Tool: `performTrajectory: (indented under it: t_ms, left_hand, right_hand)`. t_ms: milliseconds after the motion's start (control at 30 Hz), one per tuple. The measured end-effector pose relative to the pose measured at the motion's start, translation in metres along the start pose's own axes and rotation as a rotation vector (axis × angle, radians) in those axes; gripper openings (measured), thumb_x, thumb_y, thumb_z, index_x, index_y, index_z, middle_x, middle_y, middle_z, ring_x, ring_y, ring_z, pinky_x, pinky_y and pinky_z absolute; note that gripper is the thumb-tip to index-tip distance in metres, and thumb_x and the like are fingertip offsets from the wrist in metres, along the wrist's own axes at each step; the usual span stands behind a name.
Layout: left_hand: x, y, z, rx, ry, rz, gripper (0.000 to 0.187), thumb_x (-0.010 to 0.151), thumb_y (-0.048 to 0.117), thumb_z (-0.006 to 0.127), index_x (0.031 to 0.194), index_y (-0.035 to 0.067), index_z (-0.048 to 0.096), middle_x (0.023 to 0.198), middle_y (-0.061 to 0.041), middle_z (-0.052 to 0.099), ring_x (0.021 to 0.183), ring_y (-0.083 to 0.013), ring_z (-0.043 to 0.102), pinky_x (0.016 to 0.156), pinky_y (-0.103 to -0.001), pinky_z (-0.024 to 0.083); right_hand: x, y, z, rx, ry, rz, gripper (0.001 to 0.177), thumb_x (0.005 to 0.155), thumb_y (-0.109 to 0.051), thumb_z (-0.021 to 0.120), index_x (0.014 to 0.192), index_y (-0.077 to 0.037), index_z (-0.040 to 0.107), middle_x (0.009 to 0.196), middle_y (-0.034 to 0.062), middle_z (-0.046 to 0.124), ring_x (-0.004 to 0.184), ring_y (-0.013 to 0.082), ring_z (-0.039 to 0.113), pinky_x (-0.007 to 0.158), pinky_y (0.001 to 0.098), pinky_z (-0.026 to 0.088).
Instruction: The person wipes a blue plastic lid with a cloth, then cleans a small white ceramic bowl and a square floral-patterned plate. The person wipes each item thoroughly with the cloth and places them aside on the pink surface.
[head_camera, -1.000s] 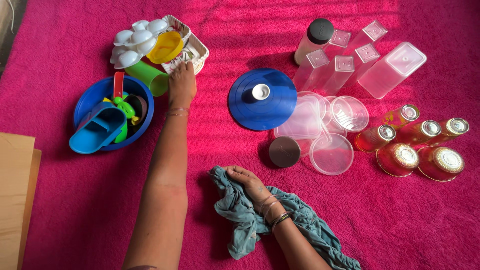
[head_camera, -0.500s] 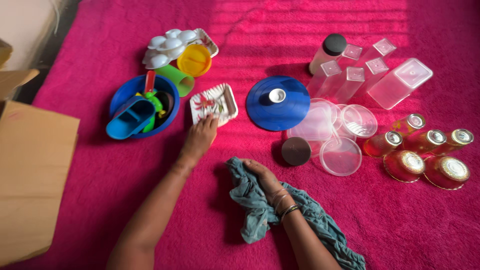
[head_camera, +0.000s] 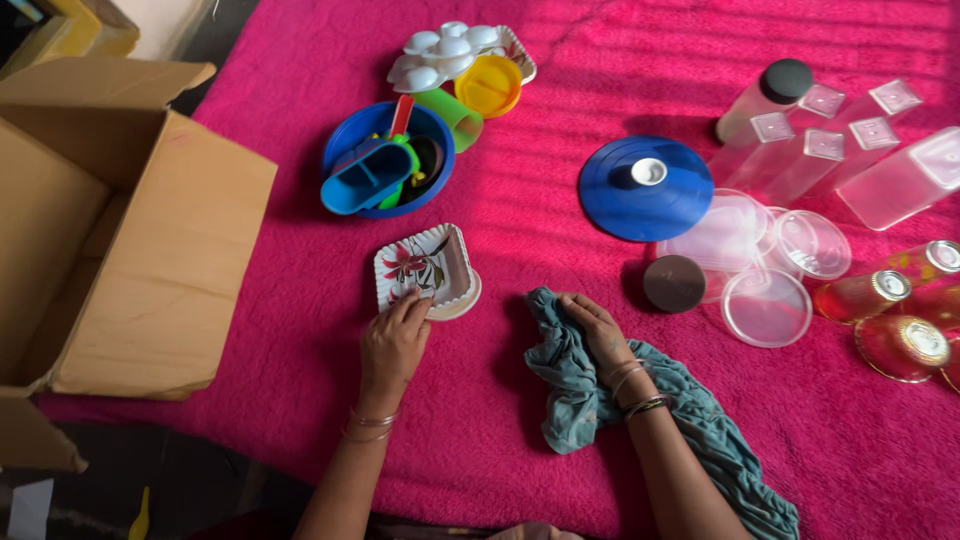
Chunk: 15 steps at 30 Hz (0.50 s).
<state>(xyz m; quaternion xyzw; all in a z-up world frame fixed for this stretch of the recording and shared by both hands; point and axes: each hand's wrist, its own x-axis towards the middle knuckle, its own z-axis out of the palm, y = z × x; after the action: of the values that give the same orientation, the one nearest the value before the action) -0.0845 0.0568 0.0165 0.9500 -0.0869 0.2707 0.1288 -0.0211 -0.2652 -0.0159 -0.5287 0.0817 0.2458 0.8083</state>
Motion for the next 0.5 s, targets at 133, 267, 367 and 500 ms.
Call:
performTrajectory:
  t_ms: [133,267,367,500]
  left_hand:
    - [-0.015,-0.013,-0.009,-0.065,0.065,-0.081,0.015,0.09,0.008,0.072,0.105,0.01,0.077,0.116,-0.005,0.077,0.099,-0.0236,0.076,0.086,-0.038,0.059]
    - [-0.019,-0.024,-0.014,-0.03,0.197,-0.169,0.016,0.092,0.004,0.071,0.103,0.011,0.08,0.113,-0.004,0.079,0.096,-0.0232,0.076,0.084,-0.036,0.059]
    - [-0.017,-0.03,-0.023,-0.103,0.203,-0.238,0.018,0.085,0.014,0.077,0.102,0.012,0.08,0.113,-0.005,0.078,0.098,-0.0244,0.076,0.083,-0.036,0.059]
    - [-0.012,-0.033,-0.03,-0.1,0.052,-0.173,0.028,0.081,0.017,0.077,0.109,0.016,0.081,0.121,-0.007,0.074,0.113,-0.0263,0.067,0.095,-0.043,0.053]
  right_hand:
    - [0.002,0.008,-0.001,-0.062,-0.013,-0.035,0.031,0.102,-0.024,0.058,0.121,-0.002,0.069,0.108,0.0016,0.072,0.097,0.0112,0.068,0.085,0.0246,0.054]
    - [0.002,0.008,0.0,-0.047,-0.008,-0.031,0.032,0.104,-0.026,0.059,0.12,-0.001,0.069,0.103,0.0024,0.071,0.092,0.0125,0.067,0.081,0.0264,0.054]
    - [0.0,0.009,0.0,-0.115,0.008,-0.069,0.031,0.103,-0.026,0.059,0.12,-0.002,0.069,0.103,0.0004,0.071,0.093,0.0096,0.067,0.082,0.0237,0.054]
    - [-0.001,0.011,0.002,-0.142,0.0,-0.082,0.03,0.104,-0.025,0.059,0.119,-0.002,0.07,0.102,0.0004,0.071,0.092,0.0091,0.067,0.08,0.0233,0.054]
